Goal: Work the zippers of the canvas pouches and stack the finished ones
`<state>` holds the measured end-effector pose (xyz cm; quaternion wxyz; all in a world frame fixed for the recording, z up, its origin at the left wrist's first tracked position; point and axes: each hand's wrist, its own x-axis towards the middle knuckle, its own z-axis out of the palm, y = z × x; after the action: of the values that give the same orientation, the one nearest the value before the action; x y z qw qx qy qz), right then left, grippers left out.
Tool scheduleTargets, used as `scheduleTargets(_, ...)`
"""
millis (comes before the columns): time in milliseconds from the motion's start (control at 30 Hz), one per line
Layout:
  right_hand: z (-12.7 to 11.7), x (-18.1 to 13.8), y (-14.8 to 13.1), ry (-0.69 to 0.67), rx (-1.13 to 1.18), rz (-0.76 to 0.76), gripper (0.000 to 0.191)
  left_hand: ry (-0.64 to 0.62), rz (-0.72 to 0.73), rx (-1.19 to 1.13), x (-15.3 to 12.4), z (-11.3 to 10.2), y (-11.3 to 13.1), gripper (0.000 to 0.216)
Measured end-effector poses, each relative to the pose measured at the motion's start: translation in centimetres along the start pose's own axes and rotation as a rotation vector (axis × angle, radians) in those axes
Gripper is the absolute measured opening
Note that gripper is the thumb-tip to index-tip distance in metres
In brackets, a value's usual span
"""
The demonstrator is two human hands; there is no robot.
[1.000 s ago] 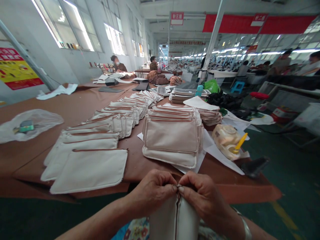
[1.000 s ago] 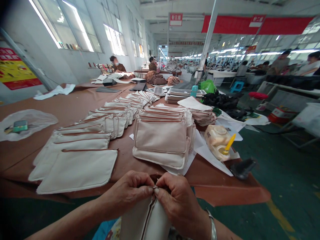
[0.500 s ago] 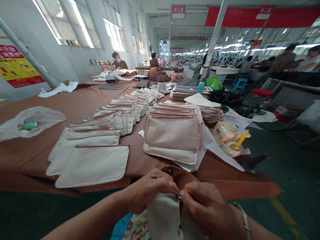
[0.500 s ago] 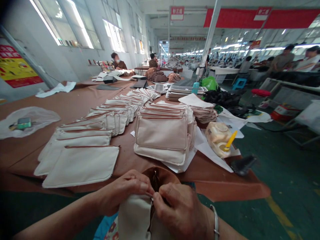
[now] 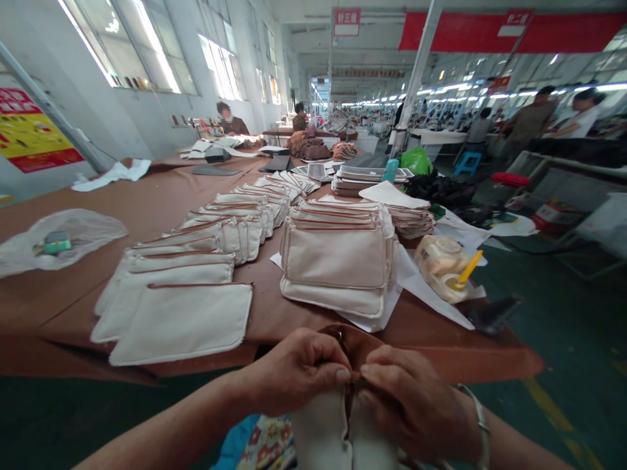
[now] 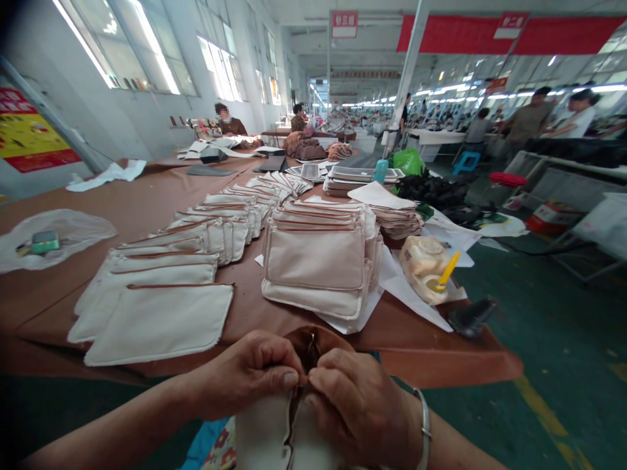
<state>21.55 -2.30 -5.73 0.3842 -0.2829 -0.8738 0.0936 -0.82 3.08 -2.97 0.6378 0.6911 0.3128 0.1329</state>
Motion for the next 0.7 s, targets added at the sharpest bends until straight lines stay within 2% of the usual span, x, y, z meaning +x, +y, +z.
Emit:
scheduleTargets(100, -0.6, 0.3, -0.2, -0.046, 0.259, 0.329, 0.015, 0.033, 0.053, 0.158, -0.4, 0.0, 0.8, 0.027)
scheduleTargets(200, -1.2, 1.3, -0.2, -0.185, 0.45, 0.541, 0.032, 0.02, 0.099, 0.27, -0.4, 0.0, 1.1, 0.026)
scheduleTargets(300, -1.5, 2.3, 0.1, -0.319, 0.549, 0.593, 0.04, 0.008, 0.129, 0.32, -0.3, 0.0, 1.2, 0.028)
scheduleTargets(400, -1.2, 2.6, 0.3, -0.373, 0.665, 0.609, 0.04, 0.011, 0.15, 0.317, -0.4, 0.1, 1.1, 0.03)
scheduleTargets(533, -0.1, 2.0, 0.4, -0.278, 0.702, 0.562, 0.036, 0.013, 0.174, 0.232, -0.4, 0.1, 0.9, 0.033)
scheduleTargets(600, 0.2, 1.7, 0.3, -0.234, 0.636, 0.543, 0.034, -0.011, 0.12, 0.147, -0.2, -0.1, 0.6, 0.037)
scheduleTargets(700, 0.1, 1.5, 0.4, -0.237, 0.624, 0.562, 0.034, -0.027, 0.016, -0.006, 0.1, -0.7, 0.3, 0.051)
